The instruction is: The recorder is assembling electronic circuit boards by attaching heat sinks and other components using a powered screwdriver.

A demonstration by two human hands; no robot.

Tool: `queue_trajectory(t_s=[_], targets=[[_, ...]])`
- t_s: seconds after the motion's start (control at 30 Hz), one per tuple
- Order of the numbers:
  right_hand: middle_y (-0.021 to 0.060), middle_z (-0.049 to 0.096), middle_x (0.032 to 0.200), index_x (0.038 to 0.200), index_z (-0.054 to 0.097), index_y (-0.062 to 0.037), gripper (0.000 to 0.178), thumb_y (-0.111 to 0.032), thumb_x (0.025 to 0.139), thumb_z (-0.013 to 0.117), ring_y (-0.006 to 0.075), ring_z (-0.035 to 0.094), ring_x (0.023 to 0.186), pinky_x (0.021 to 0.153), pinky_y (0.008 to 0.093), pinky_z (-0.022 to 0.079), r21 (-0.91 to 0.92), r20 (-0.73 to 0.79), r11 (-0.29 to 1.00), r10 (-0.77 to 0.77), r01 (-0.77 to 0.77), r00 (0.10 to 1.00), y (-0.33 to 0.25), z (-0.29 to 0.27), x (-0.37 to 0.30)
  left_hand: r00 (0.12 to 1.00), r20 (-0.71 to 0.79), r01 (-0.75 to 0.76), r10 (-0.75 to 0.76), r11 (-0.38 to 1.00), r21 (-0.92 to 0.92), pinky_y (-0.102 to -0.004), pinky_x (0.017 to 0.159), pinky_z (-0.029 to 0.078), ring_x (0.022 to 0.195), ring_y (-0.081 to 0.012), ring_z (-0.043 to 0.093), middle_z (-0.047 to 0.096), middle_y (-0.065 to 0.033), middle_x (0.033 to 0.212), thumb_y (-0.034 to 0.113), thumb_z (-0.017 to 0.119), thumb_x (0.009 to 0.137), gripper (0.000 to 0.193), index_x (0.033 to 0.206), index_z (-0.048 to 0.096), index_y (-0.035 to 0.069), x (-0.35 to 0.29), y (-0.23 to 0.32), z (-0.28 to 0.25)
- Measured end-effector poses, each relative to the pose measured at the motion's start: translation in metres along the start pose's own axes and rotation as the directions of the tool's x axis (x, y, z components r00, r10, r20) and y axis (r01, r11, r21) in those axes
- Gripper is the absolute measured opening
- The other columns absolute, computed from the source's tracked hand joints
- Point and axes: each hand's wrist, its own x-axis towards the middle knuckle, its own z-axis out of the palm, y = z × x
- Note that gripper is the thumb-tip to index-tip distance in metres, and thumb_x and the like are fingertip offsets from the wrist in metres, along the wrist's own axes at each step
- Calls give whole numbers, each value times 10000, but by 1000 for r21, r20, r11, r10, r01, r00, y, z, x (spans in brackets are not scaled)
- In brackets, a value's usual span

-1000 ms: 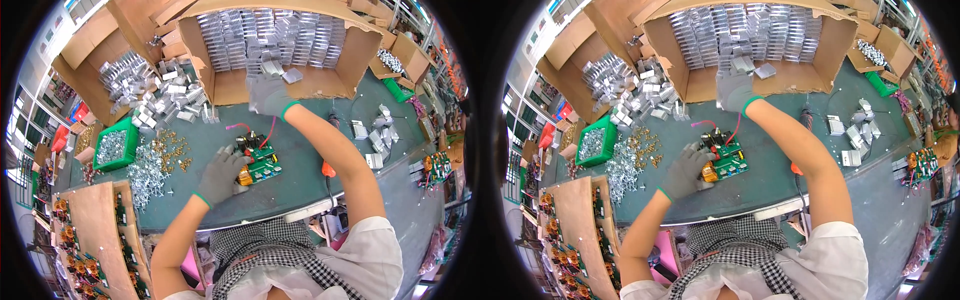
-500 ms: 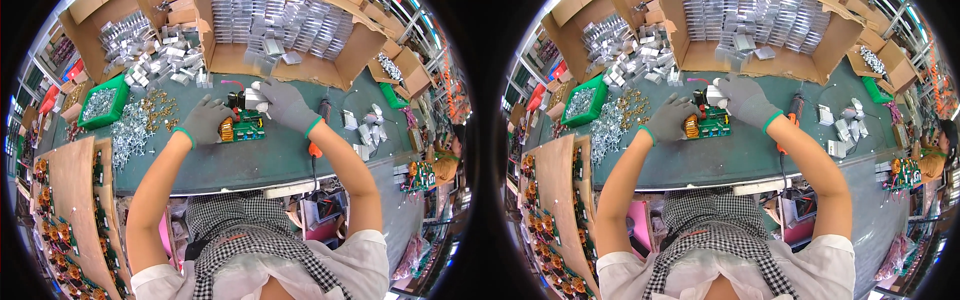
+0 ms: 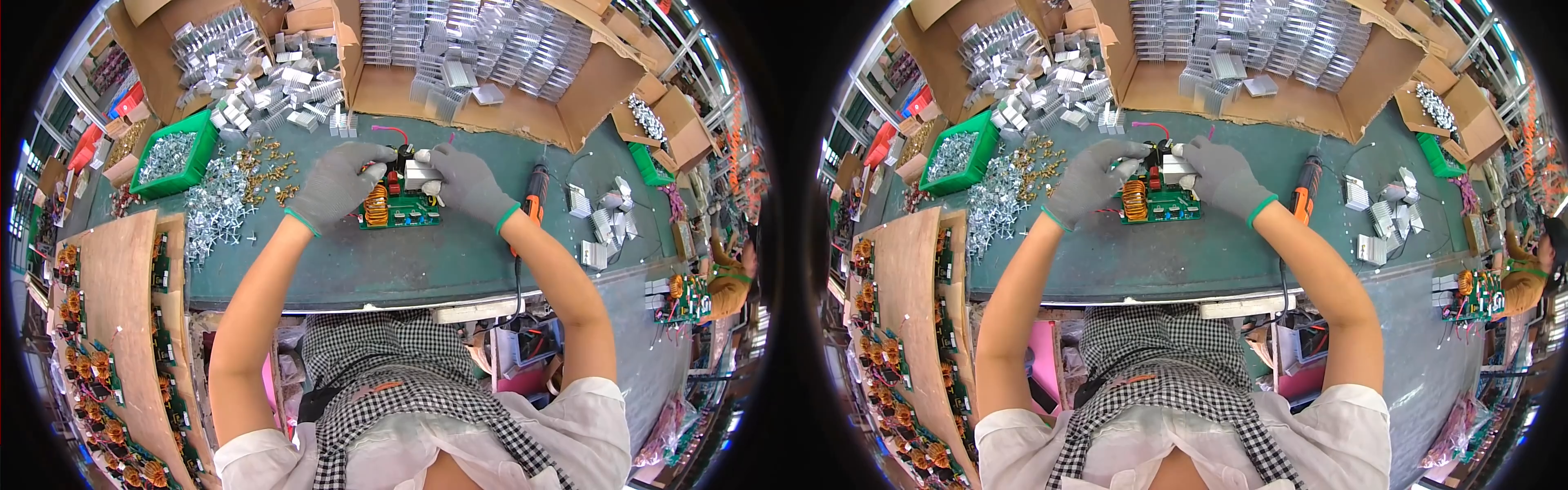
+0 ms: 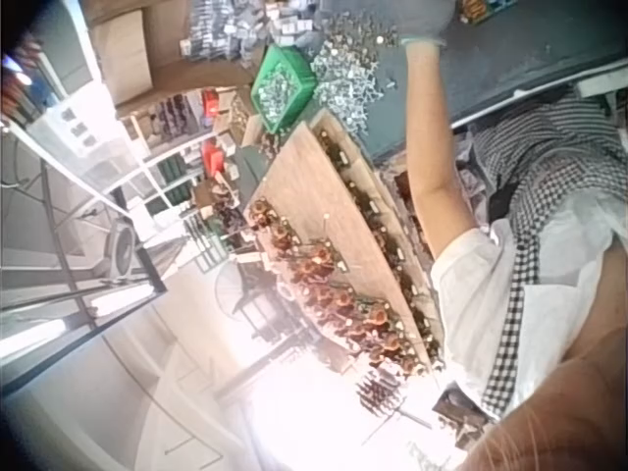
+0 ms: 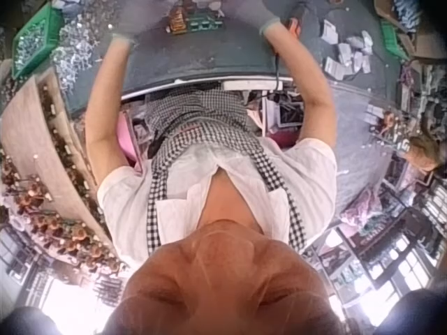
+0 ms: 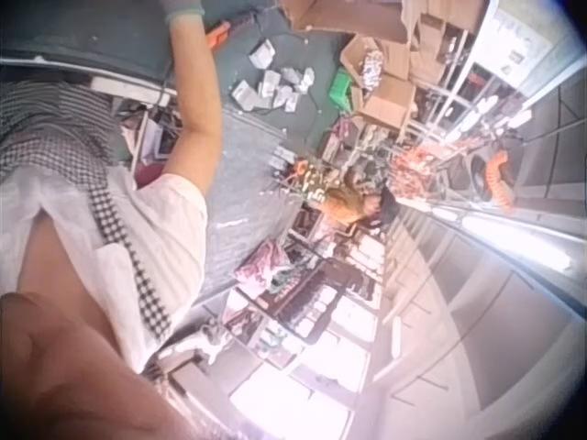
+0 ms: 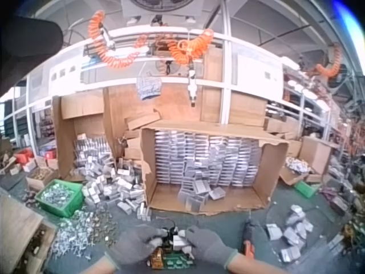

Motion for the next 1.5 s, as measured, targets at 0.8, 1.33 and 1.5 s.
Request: queue_trajectory(t_s=[0.8, 1.33, 1.5], targets=[[103, 566, 1121, 1276, 544, -113, 529, -229, 788, 713, 328, 603, 942, 794, 429, 489, 57, -32, 998, -24, 26, 999, -1, 0, 0, 983, -30, -174, 179, 977, 124, -404, 833, 493, 943, -332, 618, 643, -131, 1042, 126, 622, 879, 291, 1166, 626, 75, 1, -7, 35], [146, 508, 1108, 1198, 478, 1, 585, -148, 687, 719, 342, 558, 936, 816, 421, 480, -133, -9, 986, -106, 104, 994, -9, 2, -3, 991, 134, -62, -21, 809, 585, -406, 711, 537, 886, -292, 653, 594, -127, 1046, 212, 666, 836, 512, 1266, 445, 43, 4, 14, 59], [132, 518, 1047, 1103, 497, -16, 476, -149, 690, 693, 304, 562, 921, 800, 389, 463, -241, -97, 969, -85, 59, 992, -15, 16, 0, 992, 117, -41, -49, 751, 659, -389, 620, 542, 816, -267, 672, 593, -130, 995, 183, 632, 841, 369, 1132, 460, 33, 9, 18, 69]])
